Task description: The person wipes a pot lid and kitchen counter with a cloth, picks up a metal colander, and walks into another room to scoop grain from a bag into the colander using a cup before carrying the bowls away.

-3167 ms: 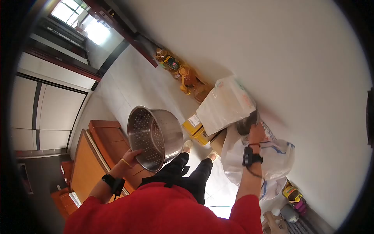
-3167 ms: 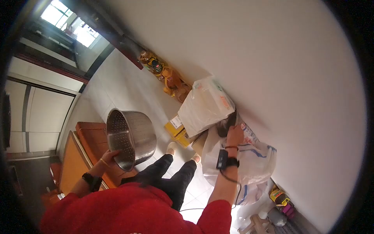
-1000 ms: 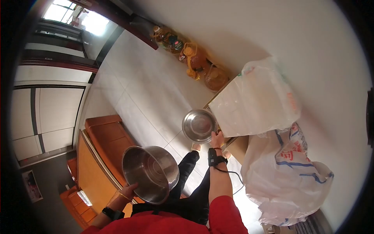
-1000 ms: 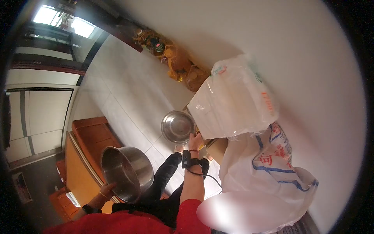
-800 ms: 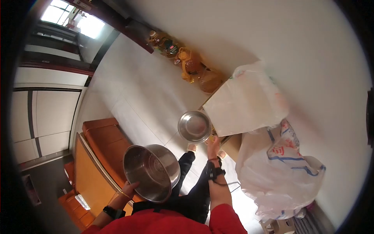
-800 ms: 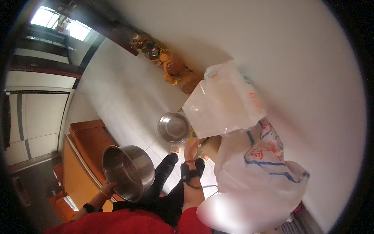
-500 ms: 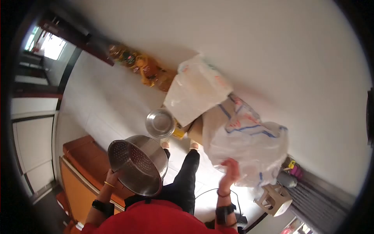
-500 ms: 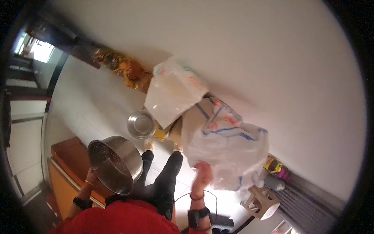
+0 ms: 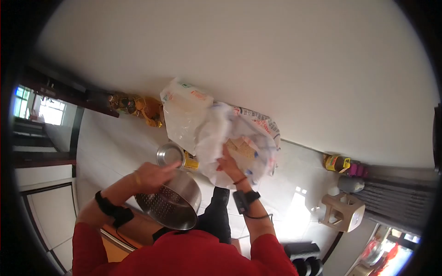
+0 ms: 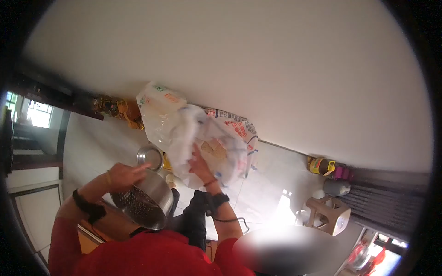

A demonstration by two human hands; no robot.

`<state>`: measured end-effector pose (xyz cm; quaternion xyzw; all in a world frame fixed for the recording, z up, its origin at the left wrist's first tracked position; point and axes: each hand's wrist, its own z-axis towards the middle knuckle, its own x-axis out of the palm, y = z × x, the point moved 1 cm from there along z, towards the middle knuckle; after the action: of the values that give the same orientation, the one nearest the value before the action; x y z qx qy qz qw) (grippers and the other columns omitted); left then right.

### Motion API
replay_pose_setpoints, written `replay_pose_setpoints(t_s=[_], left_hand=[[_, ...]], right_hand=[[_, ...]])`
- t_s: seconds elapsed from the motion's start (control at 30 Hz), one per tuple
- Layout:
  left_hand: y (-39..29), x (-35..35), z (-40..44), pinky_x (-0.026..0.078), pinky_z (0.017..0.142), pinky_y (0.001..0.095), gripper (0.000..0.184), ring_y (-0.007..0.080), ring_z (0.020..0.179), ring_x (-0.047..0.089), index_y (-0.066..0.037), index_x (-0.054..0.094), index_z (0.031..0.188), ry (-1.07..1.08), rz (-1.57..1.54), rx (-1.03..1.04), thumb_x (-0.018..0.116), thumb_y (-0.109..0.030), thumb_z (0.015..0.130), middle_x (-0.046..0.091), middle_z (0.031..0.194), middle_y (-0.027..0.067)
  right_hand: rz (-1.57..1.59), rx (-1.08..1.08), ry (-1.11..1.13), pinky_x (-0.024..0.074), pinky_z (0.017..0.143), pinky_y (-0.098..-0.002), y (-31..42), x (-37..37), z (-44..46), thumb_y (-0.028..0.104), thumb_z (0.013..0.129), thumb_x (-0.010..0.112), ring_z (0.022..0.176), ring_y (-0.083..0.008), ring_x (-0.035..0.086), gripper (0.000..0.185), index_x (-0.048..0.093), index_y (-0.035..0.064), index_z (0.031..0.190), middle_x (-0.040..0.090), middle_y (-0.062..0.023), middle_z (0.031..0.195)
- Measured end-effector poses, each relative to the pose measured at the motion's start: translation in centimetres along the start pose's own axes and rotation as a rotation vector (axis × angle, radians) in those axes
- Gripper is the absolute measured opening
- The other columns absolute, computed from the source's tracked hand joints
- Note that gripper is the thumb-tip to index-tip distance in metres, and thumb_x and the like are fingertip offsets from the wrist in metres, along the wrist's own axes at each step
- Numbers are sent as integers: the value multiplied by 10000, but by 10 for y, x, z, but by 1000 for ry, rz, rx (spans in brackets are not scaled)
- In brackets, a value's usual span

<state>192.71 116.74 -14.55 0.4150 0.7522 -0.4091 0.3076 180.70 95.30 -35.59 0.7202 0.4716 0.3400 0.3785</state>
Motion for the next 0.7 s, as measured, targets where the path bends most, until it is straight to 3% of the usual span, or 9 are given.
replay_pose_setpoints(t_s=[0.1,0.2,0.23,0.3,0.37,0.47,0.57,0.67,0.7], left_hand=[[-30,17,58,485,600,357,165,254,785,596,-73,552,839,90,125,271,538,-144,691,319,1321,94],[-24,37,116,469,697,366,250,272,825,585,-76,622,894,302,143,139,565,-153,663,303,1314,140],[-22,40,130,464,729,363,260,275,861,580,-82,640,899,417,156,70,564,-166,665,312,1310,139],[-11,80,158,466,735,358,289,269,874,582,-93,642,925,371,132,35,578,-181,657,342,1292,141],[-18,97,172,466,741,359,305,264,887,581,-97,642,938,372,143,-1,589,-191,652,371,1273,144],[-44,103,195,466,747,369,306,262,908,574,-90,641,934,440,197,-43,597,-197,650,408,1245,148],[-47,100,197,463,750,373,296,273,926,563,-72,642,916,519,181,-41,601,-185,645,415,1233,154],[-40,89,186,448,775,367,287,294,964,542,-50,644,895,436,134,3,603,-154,630,379,1253,167],[-41,90,178,442,788,369,297,296,984,530,-47,643,902,326,151,60,608,-144,624,368,1266,162]], right_hand=[[-258,-51,272,460,492,-239,27,29,2,206,809,547,608,-124,545,568,283,86,1297,559,-115,1001],[-150,-37,458,450,494,-230,1,1,8,178,819,528,624,-110,540,532,300,93,1292,582,-94,964],[-109,81,344,446,504,-224,11,-14,-2,134,820,510,641,-100,536,488,334,88,1273,587,-63,932],[10,128,185,457,577,-231,-5,-50,-8,124,814,513,716,-104,540,425,394,60,1218,580,-43,941],[-458,-162,-219,458,661,-269,-24,-78,-7,104,784,529,810,-166,551,397,431,30,1161,569,-83,970],[-621,-263,-635,448,724,-327,-3,-108,-15,96,744,548,884,-255,546,429,427,24,1149,549,-142,1011],[-1125,-626,-585,431,762,-367,29,-113,-19,105,683,555,866,-317,546,448,453,-7,1104,553,-173,959],[-1090,-23,-19,418,786,-389,-16,-111,-16,119,681,533,893,-330,535,427,464,31,1093,552,-182,973],[-1058,-93,136,422,778,-395,-36,-107,-17,124,692,516,899,-332,533,387,476,53,1071,556,-178,967]])
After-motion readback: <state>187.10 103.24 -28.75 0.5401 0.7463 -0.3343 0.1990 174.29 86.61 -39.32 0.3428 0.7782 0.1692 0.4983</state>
